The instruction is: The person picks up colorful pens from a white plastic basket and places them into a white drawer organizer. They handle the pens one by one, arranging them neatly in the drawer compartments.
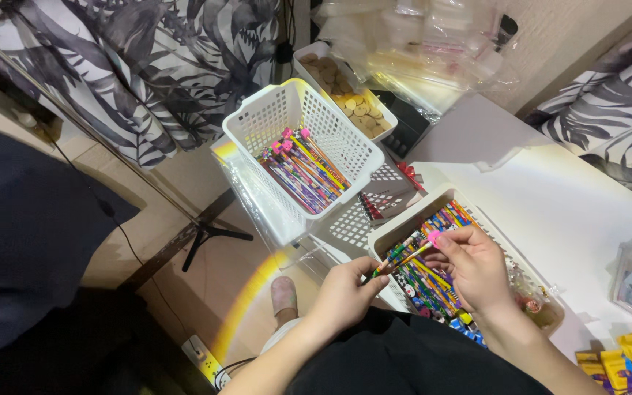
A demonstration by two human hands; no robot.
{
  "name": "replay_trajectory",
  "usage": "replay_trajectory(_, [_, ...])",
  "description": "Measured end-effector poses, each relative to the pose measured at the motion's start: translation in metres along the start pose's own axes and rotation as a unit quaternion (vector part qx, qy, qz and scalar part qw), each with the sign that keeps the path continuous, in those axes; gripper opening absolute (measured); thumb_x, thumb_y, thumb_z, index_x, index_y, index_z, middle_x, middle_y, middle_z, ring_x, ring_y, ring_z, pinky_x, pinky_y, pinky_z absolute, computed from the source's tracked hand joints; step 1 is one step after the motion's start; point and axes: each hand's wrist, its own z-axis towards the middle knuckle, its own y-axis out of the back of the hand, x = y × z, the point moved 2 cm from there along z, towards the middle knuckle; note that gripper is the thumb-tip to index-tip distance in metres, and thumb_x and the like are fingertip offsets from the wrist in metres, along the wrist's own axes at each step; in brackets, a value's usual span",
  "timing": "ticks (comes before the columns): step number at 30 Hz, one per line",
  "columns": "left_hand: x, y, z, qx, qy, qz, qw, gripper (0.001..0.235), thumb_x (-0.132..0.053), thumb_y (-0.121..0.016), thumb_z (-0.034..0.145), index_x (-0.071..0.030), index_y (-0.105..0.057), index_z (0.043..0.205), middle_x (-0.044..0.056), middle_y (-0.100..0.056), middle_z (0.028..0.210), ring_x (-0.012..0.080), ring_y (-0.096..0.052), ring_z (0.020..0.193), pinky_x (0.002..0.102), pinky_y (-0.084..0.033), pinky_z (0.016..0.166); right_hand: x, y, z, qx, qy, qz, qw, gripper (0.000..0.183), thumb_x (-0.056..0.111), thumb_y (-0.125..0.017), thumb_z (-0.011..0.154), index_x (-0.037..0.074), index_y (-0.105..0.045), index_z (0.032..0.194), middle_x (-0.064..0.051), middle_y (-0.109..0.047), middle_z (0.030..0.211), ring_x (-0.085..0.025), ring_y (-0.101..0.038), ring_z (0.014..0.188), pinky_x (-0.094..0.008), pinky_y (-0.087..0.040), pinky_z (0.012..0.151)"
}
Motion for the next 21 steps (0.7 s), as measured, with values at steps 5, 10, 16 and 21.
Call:
replay_trajectory(5, [-0.004, 0.009, 0.001, 0.001, -0.006, 0.034, 0.999, 0.011, -0.027, -0.059, 0.082, -0.018, -0.063, 0.088, 0.002, -0.064, 0.075, 0.0198, -0.058, 0.072, 0.031, -0.039, 0.063, -0.003, -0.004, 0.004, 0.002, 0.042, -0.064, 0.997, 0.009, 0.002, -0.061, 0.084, -0.004, -0.056, 0.089, -0.020, -0.063, 0.073, -0.027, -0.066, 0.064, -0.033, -0.058, 0.063])
replay_trajectory(10, [0.000, 0.009, 0.002, -0.005, -0.026, 0.019, 0.999, 0.008, -0.026, -0.060, 0.083, -0.018, -0.061, 0.086, 0.002, -0.060, 0.070, 0.0176, -0.053, 0.066, 0.030, -0.038, 0.061, 0.000, -0.016, 0.004, 0.016, 0.043, -0.089, 0.995, 0.011, 0.003, -0.060, 0.084, -0.005, -0.057, 0.092, -0.021, -0.064, 0.078, -0.028, -0.066, 0.064, -0.035, -0.058, 0.062])
replay_trajectory(16, [-0.002, 0.017, 0.007, -0.065, 0.014, -0.069, 0.995, 0.007, -0.028, -0.063, 0.081, -0.022, -0.064, 0.084, -0.006, -0.062, 0.073, 0.0077, -0.051, 0.070, 0.025, -0.038, 0.066, 0.000, -0.049, 0.005, 0.085, 0.072, -0.069, 0.991, 0.034, -0.003, -0.058, 0.080, 0.000, -0.048, 0.113, -0.025, -0.067, 0.079, -0.028, -0.068, 0.069, -0.038, -0.057, 0.068])
replay_trajectory(21, [-0.016, 0.044, 0.005, -0.085, -0.034, -0.150, 0.984, 0.009, -0.022, -0.062, 0.084, -0.017, -0.065, 0.092, -0.004, -0.061, 0.064, 0.0063, -0.060, 0.053, 0.020, -0.045, 0.057, 0.022, -0.102, -0.002, 0.134, 0.043, -0.048, 0.989, 0.102, -0.007, -0.058, 0.075, 0.025, 0.005, 0.148, -0.022, -0.065, 0.081, -0.022, -0.064, 0.076, -0.032, -0.051, 0.073])
